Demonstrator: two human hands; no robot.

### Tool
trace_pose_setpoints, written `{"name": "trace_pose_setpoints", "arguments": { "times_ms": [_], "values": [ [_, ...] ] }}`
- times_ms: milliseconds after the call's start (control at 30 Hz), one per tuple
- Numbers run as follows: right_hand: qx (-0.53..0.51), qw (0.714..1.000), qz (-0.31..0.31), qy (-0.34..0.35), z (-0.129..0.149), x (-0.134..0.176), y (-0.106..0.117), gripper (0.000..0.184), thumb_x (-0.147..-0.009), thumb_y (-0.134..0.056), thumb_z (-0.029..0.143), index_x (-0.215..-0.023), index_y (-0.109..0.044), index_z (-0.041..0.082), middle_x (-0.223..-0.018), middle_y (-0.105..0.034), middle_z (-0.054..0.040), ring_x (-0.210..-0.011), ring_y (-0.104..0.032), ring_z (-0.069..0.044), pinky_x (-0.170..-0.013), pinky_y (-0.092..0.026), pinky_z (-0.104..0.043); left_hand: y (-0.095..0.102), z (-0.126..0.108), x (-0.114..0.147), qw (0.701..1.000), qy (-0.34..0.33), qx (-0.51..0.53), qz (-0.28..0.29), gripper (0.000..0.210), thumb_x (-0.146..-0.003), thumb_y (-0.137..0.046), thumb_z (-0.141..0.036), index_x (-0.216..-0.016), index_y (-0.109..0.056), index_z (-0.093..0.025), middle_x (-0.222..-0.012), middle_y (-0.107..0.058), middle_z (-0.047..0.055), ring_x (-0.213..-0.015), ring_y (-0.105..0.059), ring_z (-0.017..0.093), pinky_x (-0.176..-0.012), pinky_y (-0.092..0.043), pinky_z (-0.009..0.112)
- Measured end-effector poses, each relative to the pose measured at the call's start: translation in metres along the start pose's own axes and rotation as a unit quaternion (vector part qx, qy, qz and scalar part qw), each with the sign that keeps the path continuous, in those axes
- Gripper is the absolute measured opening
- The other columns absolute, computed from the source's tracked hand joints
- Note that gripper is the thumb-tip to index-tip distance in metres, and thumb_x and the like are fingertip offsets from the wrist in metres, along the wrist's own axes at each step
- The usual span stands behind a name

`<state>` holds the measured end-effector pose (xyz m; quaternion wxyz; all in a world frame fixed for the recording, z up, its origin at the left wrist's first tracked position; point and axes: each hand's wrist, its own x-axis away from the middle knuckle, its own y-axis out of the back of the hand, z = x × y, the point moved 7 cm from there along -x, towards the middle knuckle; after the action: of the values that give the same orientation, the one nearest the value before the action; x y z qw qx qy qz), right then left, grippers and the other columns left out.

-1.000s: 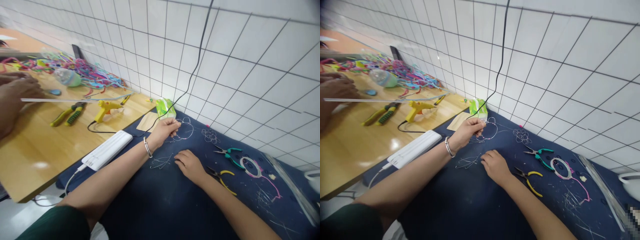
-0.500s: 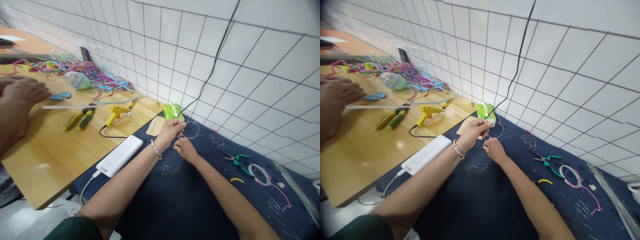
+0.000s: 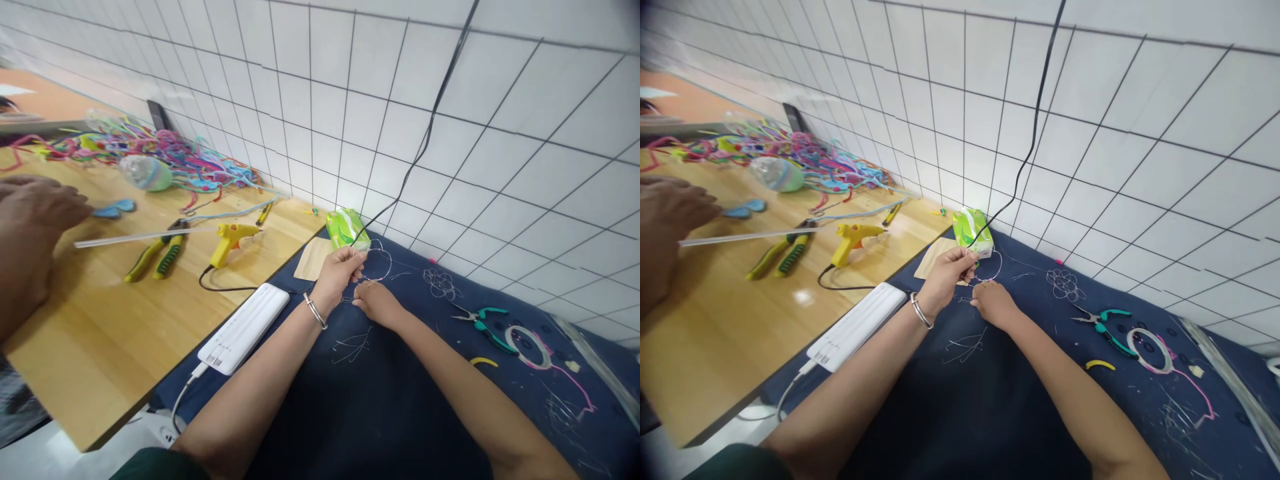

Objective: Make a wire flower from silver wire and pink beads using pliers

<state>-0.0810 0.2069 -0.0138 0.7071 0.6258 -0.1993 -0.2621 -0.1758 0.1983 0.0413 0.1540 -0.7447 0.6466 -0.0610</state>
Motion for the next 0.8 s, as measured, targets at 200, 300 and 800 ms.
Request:
{"name": "trace_pose_setpoints", "arguments": {
  "times_ms": [200,300,800],
  "values": [
    [-0.023,1.000,0.008,-0.001,0.002,-0.004,0.003,0.011,-0.079,-0.058,0.027,-0.073,-0.059,0.018,-0.077,-0.062,-0.0064,-0.076,-0.056,-0.017,-0.075,-0.036,-0.028,0.000,0.001,0.001,1.000,-0.005,-0.004,-0.003,0.023,-0.074,-0.059,-0.037,-0.070,-0.053,-0.015,-0.059,-0.054,-0.002,-0.047,-0.047,0.006,-0.043,-0.036,0.017],
    [-0.030,1.000,-0.006,0.000,0.004,0.000,0.005,0.009,-0.081,-0.054,0.025,-0.078,-0.058,0.017,-0.079,-0.061,-0.0074,-0.078,-0.056,-0.018,-0.074,-0.035,-0.029,-0.002,0.000,0.004,1.000,-0.012,-0.006,0.000,0.022,-0.074,-0.059,-0.035,-0.070,-0.053,-0.015,-0.059,-0.053,-0.002,-0.047,-0.047,0.006,-0.044,-0.036,0.017],
    [-0.121,0.988,-0.098,0.017,0.009,0.013,0.003,0.006,-0.080,-0.054,0.022,-0.076,-0.058,0.019,-0.077,-0.058,-0.0014,-0.078,-0.050,-0.015,-0.074,-0.034,-0.027,-0.005,-0.006,0.012,0.999,-0.042,-0.017,0.002,0.022,-0.073,-0.061,-0.034,-0.067,-0.053,-0.014,-0.057,-0.053,-0.002,-0.046,-0.048,0.006,-0.042,-0.035,0.016]
  ]
}}
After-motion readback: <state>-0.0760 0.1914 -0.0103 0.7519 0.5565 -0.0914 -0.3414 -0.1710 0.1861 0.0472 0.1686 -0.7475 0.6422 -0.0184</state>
